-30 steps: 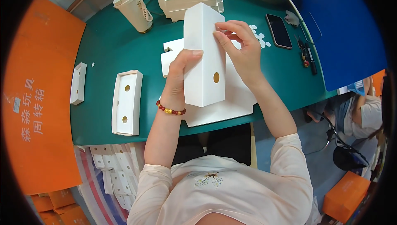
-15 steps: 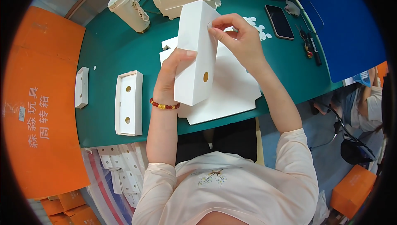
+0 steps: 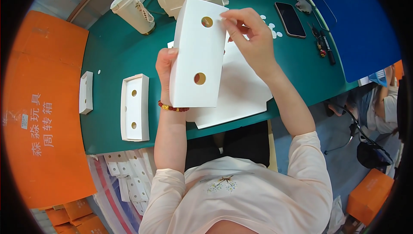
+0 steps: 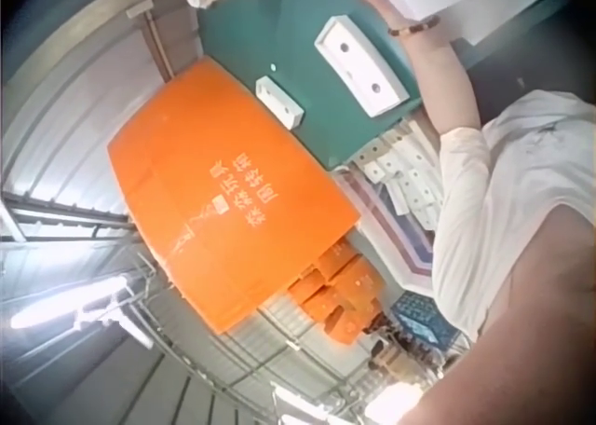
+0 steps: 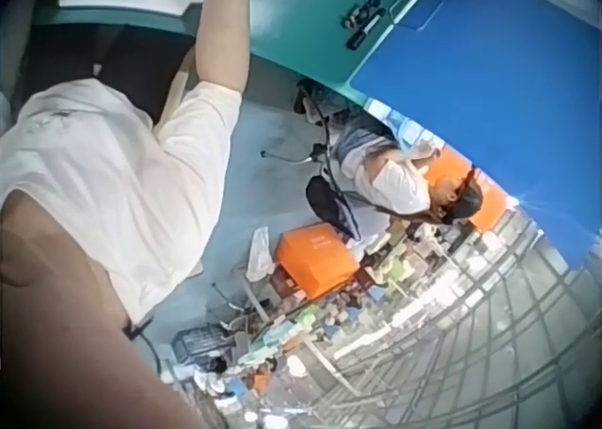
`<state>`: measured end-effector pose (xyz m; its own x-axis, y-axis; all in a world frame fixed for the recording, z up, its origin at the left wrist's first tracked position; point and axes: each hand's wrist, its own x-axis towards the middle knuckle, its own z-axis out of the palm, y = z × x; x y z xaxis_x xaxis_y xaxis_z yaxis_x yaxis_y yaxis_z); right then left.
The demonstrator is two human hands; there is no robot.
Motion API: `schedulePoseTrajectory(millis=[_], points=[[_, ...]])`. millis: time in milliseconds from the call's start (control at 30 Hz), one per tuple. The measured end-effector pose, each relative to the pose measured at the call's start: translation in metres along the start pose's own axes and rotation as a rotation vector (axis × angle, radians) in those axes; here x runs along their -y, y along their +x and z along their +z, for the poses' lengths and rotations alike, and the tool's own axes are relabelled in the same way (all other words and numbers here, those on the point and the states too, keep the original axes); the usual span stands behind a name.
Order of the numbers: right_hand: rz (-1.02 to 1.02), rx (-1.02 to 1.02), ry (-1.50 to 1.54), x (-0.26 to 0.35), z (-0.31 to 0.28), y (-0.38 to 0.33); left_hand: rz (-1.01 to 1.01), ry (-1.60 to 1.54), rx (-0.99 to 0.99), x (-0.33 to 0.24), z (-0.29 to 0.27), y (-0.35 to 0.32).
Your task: Folding white cardboard boxes and placing them into a plastic bin.
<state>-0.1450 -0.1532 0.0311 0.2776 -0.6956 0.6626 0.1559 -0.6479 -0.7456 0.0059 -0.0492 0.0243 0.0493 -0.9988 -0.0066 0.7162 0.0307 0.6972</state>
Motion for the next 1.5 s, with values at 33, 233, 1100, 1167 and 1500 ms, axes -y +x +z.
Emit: schedulePoseTrajectory(millis=[33,233,1100,1167,1500], points=[[-0.127,0.016,-0.109,0.000,0.000,-0.001,0.000,0.000,0.000,0.000,0.000,0.000],[-0.241,0.017,-0.287,0.005,0.000,-0.003,-0.011,0.296,-0.227,-0.003,0.017,-0.009],[0.568,0.179,0.111,-0.048,-0.018,0.022,0.035,0.513,-0.232,-0.025,0.018,0.028],[0.497,0.130,0.162,-0.040,-0.016,0.021,0.022,0.483,-0.273,-0.025,0.013,0.032],[0.548,0.120,0.178,-0.038,-0.017,0.020,0.041,0.520,-0.354,-0.004,0.032,0.031]])
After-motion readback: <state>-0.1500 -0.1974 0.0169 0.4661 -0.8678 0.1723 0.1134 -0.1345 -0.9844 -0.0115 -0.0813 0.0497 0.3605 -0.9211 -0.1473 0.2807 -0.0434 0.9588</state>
